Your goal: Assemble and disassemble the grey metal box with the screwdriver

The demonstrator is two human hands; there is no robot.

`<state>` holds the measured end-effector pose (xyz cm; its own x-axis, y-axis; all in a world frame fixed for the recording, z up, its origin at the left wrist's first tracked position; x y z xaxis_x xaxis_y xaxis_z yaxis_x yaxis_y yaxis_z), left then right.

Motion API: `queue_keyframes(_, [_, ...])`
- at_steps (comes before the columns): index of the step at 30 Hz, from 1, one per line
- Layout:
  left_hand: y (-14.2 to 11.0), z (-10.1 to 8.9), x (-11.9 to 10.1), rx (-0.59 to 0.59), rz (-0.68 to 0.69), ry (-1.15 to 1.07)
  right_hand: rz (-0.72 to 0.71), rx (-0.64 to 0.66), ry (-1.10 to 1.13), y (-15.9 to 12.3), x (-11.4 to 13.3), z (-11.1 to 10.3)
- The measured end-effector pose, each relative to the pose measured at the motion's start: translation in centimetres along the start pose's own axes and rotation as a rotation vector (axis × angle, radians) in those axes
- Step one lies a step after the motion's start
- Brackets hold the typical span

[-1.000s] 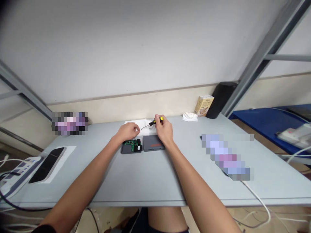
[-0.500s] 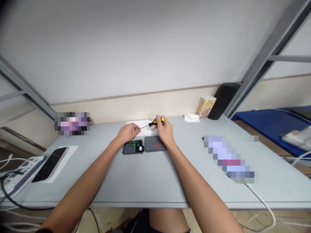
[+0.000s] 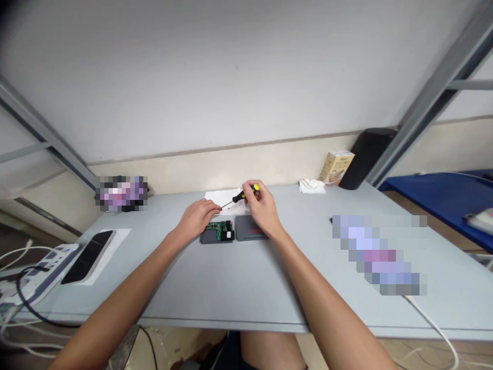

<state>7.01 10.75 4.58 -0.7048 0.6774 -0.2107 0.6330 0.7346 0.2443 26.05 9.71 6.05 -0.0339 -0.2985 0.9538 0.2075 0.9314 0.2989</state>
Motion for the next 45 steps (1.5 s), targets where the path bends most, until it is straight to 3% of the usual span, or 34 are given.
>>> queue_keyframes(6, [-2.2,-0.1,-0.6,-0.064,0.054,-0.184,-0.099,-0.035,0.006,-1.1,2.3,-0.2])
queue_keyframes(11, [-3.6,2.0,-1.2,0.067,0.070,-0.255,-0.139,-0.053,-0.141,-1.8,2.5,-0.5])
queue_keyframes(19, [-3.4,3.3,-0.9,0.094,0.046,-0.353,-0.143,0.014,-0.281,-2.5,2.6,0.9])
queue_keyframes(45, [-3.4,3.1,-1.5,0.094,0.057,-0.284,-0.114,0.140,-0.311,-3.0,2.4,2.4])
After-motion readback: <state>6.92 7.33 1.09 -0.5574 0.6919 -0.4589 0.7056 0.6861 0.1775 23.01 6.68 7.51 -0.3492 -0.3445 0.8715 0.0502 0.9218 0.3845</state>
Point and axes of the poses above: each hand's wrist, its own y-axis towards the middle knuckle, its own z-axis out of the palm, x = y × z, the point moved 10 cm from there along y, towards the middle knuckle, and after that the axes turned 8 degrees about z, right-handed, at the moved point
